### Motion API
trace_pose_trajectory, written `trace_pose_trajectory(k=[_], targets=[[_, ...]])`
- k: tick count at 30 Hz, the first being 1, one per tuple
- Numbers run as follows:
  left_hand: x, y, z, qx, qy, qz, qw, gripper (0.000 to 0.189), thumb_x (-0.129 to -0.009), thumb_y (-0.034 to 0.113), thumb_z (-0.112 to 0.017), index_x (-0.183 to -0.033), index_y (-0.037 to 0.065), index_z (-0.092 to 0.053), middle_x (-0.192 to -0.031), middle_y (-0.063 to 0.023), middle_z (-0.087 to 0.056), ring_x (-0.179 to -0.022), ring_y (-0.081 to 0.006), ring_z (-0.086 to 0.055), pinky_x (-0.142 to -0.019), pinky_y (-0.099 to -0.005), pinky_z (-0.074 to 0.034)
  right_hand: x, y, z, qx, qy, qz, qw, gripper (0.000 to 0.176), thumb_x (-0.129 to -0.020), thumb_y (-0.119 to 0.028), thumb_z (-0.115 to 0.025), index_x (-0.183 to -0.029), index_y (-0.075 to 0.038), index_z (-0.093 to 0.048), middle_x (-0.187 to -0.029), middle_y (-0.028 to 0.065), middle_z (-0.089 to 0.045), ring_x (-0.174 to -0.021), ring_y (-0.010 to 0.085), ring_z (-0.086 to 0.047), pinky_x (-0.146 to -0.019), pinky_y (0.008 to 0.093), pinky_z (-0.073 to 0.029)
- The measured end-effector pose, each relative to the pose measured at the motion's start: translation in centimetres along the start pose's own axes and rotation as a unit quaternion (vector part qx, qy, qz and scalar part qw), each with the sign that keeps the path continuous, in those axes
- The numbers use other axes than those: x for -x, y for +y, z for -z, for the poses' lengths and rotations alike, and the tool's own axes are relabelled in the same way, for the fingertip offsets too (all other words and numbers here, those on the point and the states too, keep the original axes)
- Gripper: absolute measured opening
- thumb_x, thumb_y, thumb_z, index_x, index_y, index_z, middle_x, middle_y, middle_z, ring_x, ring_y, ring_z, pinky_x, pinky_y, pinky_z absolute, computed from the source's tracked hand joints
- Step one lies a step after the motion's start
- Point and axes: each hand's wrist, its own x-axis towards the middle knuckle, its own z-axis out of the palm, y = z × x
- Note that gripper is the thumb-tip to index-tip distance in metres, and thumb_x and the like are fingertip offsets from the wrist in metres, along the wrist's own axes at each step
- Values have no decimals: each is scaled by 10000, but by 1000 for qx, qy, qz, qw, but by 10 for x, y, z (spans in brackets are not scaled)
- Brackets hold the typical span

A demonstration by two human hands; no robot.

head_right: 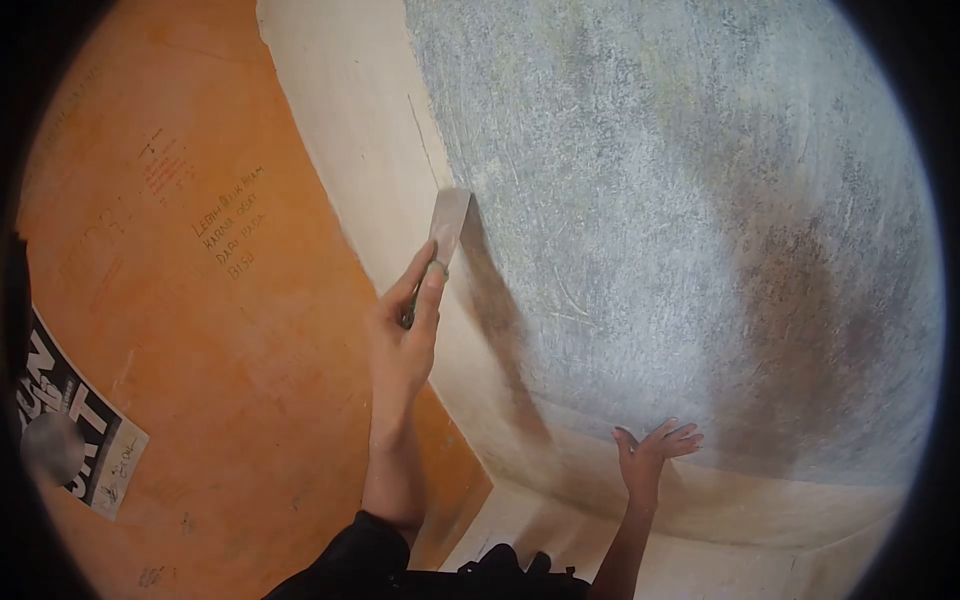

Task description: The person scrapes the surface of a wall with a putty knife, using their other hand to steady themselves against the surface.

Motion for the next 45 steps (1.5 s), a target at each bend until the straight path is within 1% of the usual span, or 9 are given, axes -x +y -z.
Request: trace_pose_trajectory(k=[16,22,24,26,27,30,37,40,45], targets=[[3,6,3,11,9,8,1000,406,-1010,293,-606,-1355,80,-619,-697,71,-463,-612,-31,-367,-549,-215,-292,-7,-6,-3,2,23,-4,1000,1178,-902,-527,-661,-1532,-22,197,-1511,399,287,-1377,590,308,-1062,722,163],[4,13,15,-2,11,13,1000,407,-1009,279,-606,-1338,41,-623,-823,35,-637,-609,-31,-400,-563,-198,-347,3,1,1,-12,-4,-19,1000,1193,-898,-544,-659,-1528,-32,216,-1503,407,290,-1362,613,307,-1048,735,167],[-4,2,5,-8,17,-20,1000,408,-1009,280,-603,-1327,26,-626,-762,48,-590,-600,-31,-386,-547,-207,-325,-6,0,-4,-10,-4,-18,1000,1205,-894,-558,-657,-1524,-40,230,-1496,415,293,-1350,631,305,-1036,751,165],[-35,-2,-16,-24,51,-201,978,415,-1003,302,-610,-1324,41,-634,-690,61,-507,-595,-30,-358,-526,-221,-295,-5,-5,0,-24,3,-19,1000,1199,-897,-558,-653,-1526,-39,225,-1483,434,291,-1347,632,311,-1035,750,165],[-37,36,-19,-11,56,-90,994,438,-994,334,-623,-1333,58,-630,-653,61,-441,-594,-36,-335,-516,-232,-273,-1,-4,2,-21,-1,-17,1000,1199,-897,-558,-653,-1526,-39,225,-1483,434,291,-1347,632,311,-1035,750,165],[-49,62,-11,18,46,-65,997,444,-989,343,-632,-1343,75,-627,-659,64,-452,-587,-45,-324,-516,-226,-269,-2,-4,1,-20,1,-19,1000,1182,-902,-505,-674,-1528,-12,199,-1505,403,293,-1367,586,330,-1054,718,180],[18,-1,-6,17,29,24,999,461,-999,329,-618,-1347,27,-611,-679,63,-447,-582,-32,-366,-517,-205,-272,1,5,-7,-3,3,-1,1000,1198,-891,-517,-682,-1528,-8,196,-1498,404,305,-1368,585,330,-1046,724,183],[-26,24,-22,-7,62,-60,996,459,-999,315,-621,-1344,13,-608,-675,63,-441,-569,-30,-358,-508,-211,-267,4,1,0,-9,-10,-10,1000,1207,-887,-530,-680,-1526,-6,199,-1496,406,307,-1364,587,335,-1043,726,187],[-28,33,-15,16,37,-31,999,455,-1008,313,-608,-1353,16,-600,-636,86,-390,-543,-17,-318,-493,-217,-226,5,11,-5,-6,-16,-8,1000,1211,-886,-537,-676,-1523,-4,205,-1493,406,312,-1357,593,339,-1037,729,194]])
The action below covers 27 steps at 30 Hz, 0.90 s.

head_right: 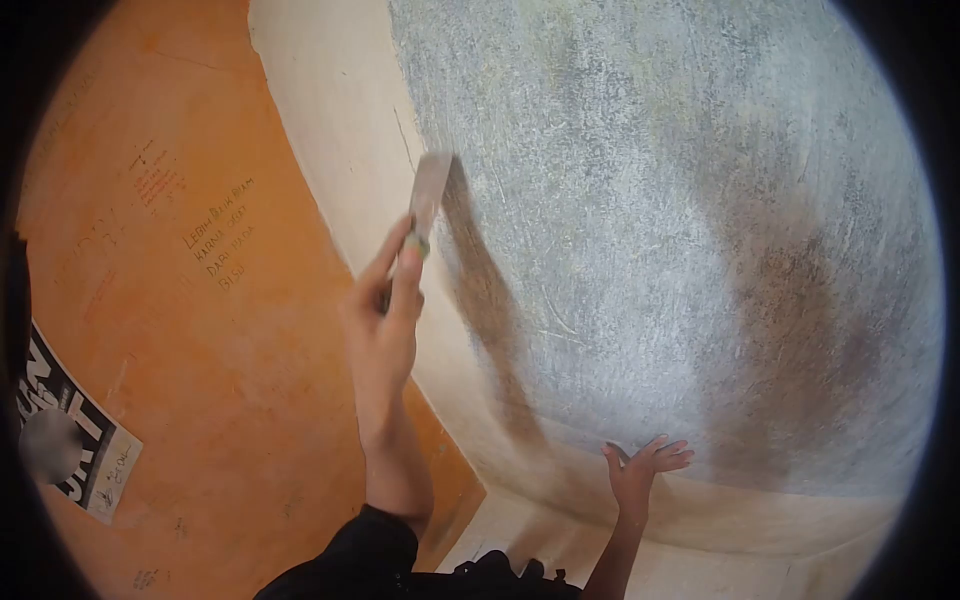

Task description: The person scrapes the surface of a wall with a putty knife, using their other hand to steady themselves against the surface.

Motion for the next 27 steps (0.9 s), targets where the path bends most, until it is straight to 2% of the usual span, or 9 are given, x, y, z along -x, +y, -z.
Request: trace_pose_trajectory(k=[3,6,9,15,17,18,21,27], targets=[[40,-30,5,6,-7,50,999,441,-1011,290,-606,-1347,6,-601,-629,96,-360,-543,-14,-308,-496,-214,-211,0,-2,-2,-4,6,3,1000,1215,-884,-539,-677,-1522,-4,208,-1489,407,319,-1354,594,344,-1033,731,197],[41,-34,6,16,-7,66,998,441,-1009,290,-611,-1344,4,-604,-633,97,-367,-544,-16,-309,-505,-214,-217,0,-3,0,1,12,24,1000,1219,-883,-542,-676,-1521,-6,213,-1486,407,324,-1351,595,347,-1032,733,194],[24,-6,8,2,7,67,998,436,-1008,285,-613,-1346,8,-603,-645,97,-382,-542,-19,-311,-507,-210,-230,3,-4,3,-11,-1,-5,1000,1220,-883,-543,-675,-1521,-10,218,-1487,404,327,-1351,593,350,-1030,735,191],[38,-38,8,28,-14,62,998,423,-1012,270,-605,-1349,14,-602,-668,81,-402,-567,-23,-334,-512,-211,-246,1,2,-1,-1,2,2,1000,1225,-880,-523,-689,-1521,-12,220,-1486,407,325,-1350,589,356,-1029,733,196],[18,-34,2,-10,7,13,1000,427,-1014,275,-603,-1350,11,-601,-678,78,-403,-569,-24,-334,-507,-211,-241,0,-2,0,-10,-4,-5,1000,1222,-879,-521,-691,-1521,-4,211,-1486,411,320,-1350,589,356,-1030,729,203],[5,-28,0,21,17,2,1000,429,-1015,276,-600,-1355,14,-596,-658,80,-382,-559,-25,-316,-502,-213,-224,1,-2,1,-9,-7,-4,1000,1222,-879,-521,-691,-1521,-4,211,-1486,411,320,-1350,589,356,-1030,729,203],[-5,-7,10,4,-2,18,1000,439,-1016,284,-599,-1359,11,-592,-637,88,-357,-548,-25,-299,-500,-216,-208,-1,-3,1,-16,-3,-4,1000,1222,-878,-521,-692,-1522,0,206,-1484,413,320,-1350,588,356,-1029,728,207],[35,-34,8,16,-21,60,998,457,-1015,311,-602,-1364,16,-589,-618,96,-349,-536,-28,-304,-504,-224,-216,0,-1,0,-5,2,3,1000,1227,-877,-537,-686,-1521,-5,214,-1482,415,320,-1353,585,353,-1034,724,204]])
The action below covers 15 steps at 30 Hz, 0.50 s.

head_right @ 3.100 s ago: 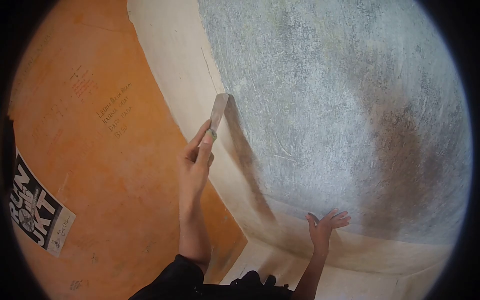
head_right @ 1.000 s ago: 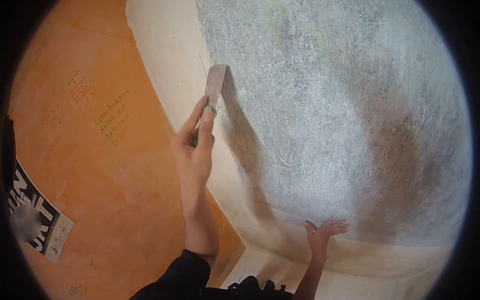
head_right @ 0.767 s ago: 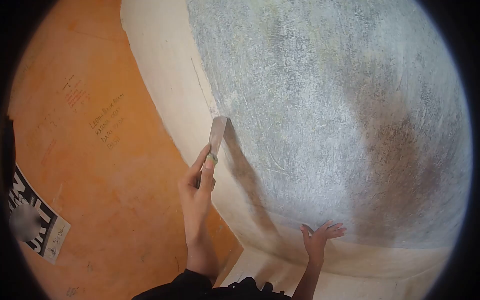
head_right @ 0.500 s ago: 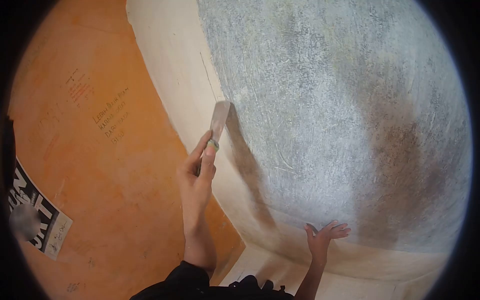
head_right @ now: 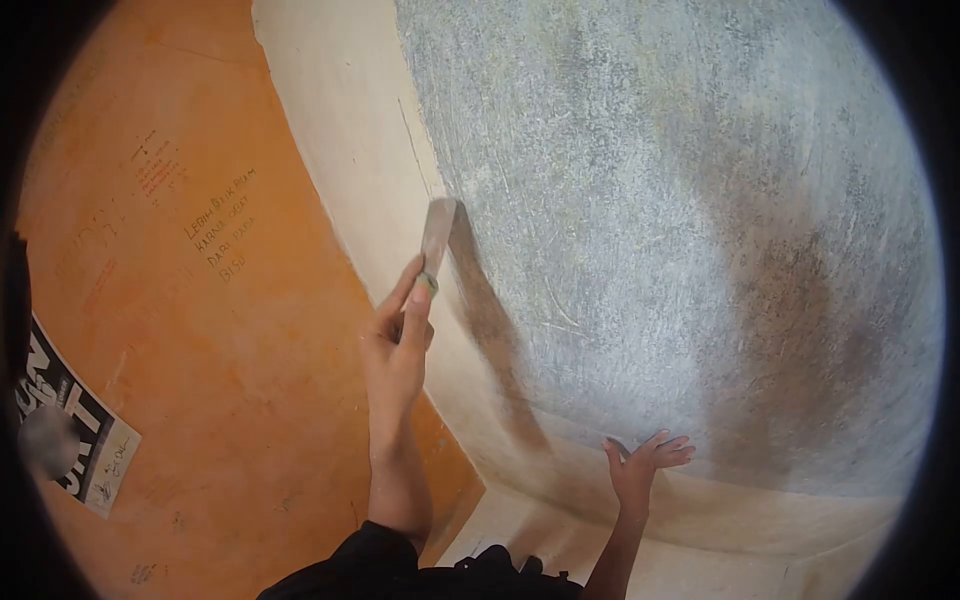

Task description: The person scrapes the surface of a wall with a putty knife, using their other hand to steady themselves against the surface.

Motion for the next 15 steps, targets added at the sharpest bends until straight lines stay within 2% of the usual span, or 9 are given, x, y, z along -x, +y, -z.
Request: trace_pose_trajectory(k=[2,6,8,11,15], targets=[[-5,18,1,28,11,31,999,452,-1011,306,-611,-1360,19,-593,-612,97,-340,-536,-29,-293,-505,-226,-213,-3,-3,1,2,0,2,1000,1227,-878,-544,-681,-1521,-9,216,-1483,416,318,-1354,587,350,-1036,725,200],[-4,13,7,29,0,50,998,443,-1013,293,-609,-1358,15,-594,-605,103,-326,-532,-27,-276,-501,-229,-197,-1,-6,6,-7,-12,-10,1000,1225,-878,-537,-686,-1523,-11,214,-1484,410,322,-1355,589,346,-1037,731,191],[-3,3,8,2,-8,9,1000,433,-1014,286,-606,-1360,25,-595,-606,105,-322,-532,-24,-268,-501,-227,-188,-3,-4,3,-5,-3,-8,1000,1224,-878,-531,-690,-1524,-10,211,-1488,403,325,-1357,589,343,-1042,730,183],[-11,18,9,8,-4,28,1000,417,-1014,274,-602,-1360,41,-602,-611,104,-327,-532,-24,-273,-506,-226,-191,-2,-3,0,0,1,-10,1000,1226,-875,-522,-696,-1524,-10,210,-1491,395,330,-1358,590,342,-1042,731,181],[-5,2,10,8,-18,6,1000,436,-1012,278,-606,-1368,27,-589,-616,103,-329,-533,-20,-277,-503,-226,-194,-4,-7,6,-8,-3,-12,1000,1222,-878,-509,-698,-1522,-9,212,-1490,396,330,-1357,591,342,-1042,730,183]])
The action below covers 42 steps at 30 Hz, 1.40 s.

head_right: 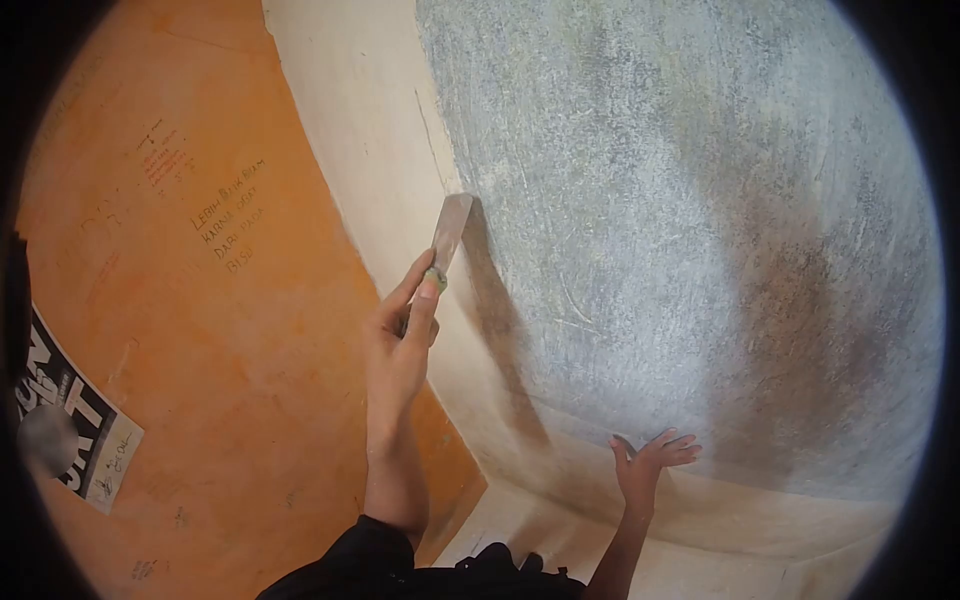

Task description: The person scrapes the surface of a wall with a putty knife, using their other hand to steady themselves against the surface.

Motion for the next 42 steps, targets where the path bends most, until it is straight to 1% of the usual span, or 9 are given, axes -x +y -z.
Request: trace_pose_trajectory(k=[12,15,21,23,27,30,33,39,42], targets=[[-12,13,3,6,1,21,1000,445,-1013,289,-605,-1363,15,-588,-634,93,-364,-535,-26,-288,-495,-223,-207,2,2,-1,8,-3,7,1000,1224,-875,-521,-698,-1525,-13,206,-1486,419,309,-1360,595,332,-1043,734,176],[-11,9,5,2,1,4,1000,443,-1012,292,-607,-1361,20,-593,-633,93,-364,-537,-25,-290,-495,-225,-206,3,-2,-1,-9,-19,-16,1000,1220,-880,-534,-686,-1523,-8,207,-1484,417,315,-1362,595,329,-1042,735,174],[-10,14,1,-25,9,12,1000,448,-1014,306,-600,-1372,38,-589,-617,96,-341,-537,-30,-288,-500,-229,-202,1,4,-2,22,7,19,1000,1221,-882,-541,-680,-1519,1,211,-1487,416,311,-1358,599,331,-1042,727,187],[-10,17,5,-2,6,26,1000,461,-1012,322,-600,-1375,37,-585,-610,96,-331,-537,-31,-291,-505,-234,-206,0,0,-1,-14,-23,-16,1000,1221,-882,-533,-683,-1518,0,213,-1486,414,315,-1355,601,333,-1041,728,187],[-4,9,4,-23,1,-1,1000,442,-1010,308,-607,-1362,42,-599,-609,101,-321,-535,-31,-276,-508,-238,-203,-2,4,-5,9,1,8,1000,1219,-882,-524,-688,-1520,-3,211,-1488,414,312,-1356,600,334,-1039,727,190],[-10,26,4,-2,18,26,1000,435,-1008,301,-612,-1361,47,-602,-614,99,-324,-541,-29,-277,-510,-235,-204,-1,5,-5,12,5,12,1000,1215,-883,-519,-688,-1519,13,201,-1489,415,308,-1355,599,336,-1041,722,195],[-5,18,2,-18,6,38,999,448,-1005,315,-616,-1358,40,-602,-622,97,-336,-547,-28,-288,-510,-230,-207,4,4,-2,12,-5,12,1000,1212,-883,-515,-691,-1520,18,192,-1488,415,310,-1354,600,338,-1040,721,197],[-12,13,5,-13,11,-7,1000,441,-1002,321,-621,-1350,51,-614,-634,94,-356,-551,-25,-300,-509,-223,-216,2,0,-5,-8,-14,-6,1000,1210,-882,-512,-693,-1526,-5,196,-1484,414,319,-1351,603,337,-1027,735,198],[-4,6,2,-48,10,-13,999,429,-1001,311,-620,-1352,64,-617,-643,88,-383,-560,-23,-326,-516,-220,-238,-4,3,-2,10,8,15,1000,1209,-883,-513,-691,-1526,-3,197,-1485,413,318,-1350,605,337,-1028,738,193]])
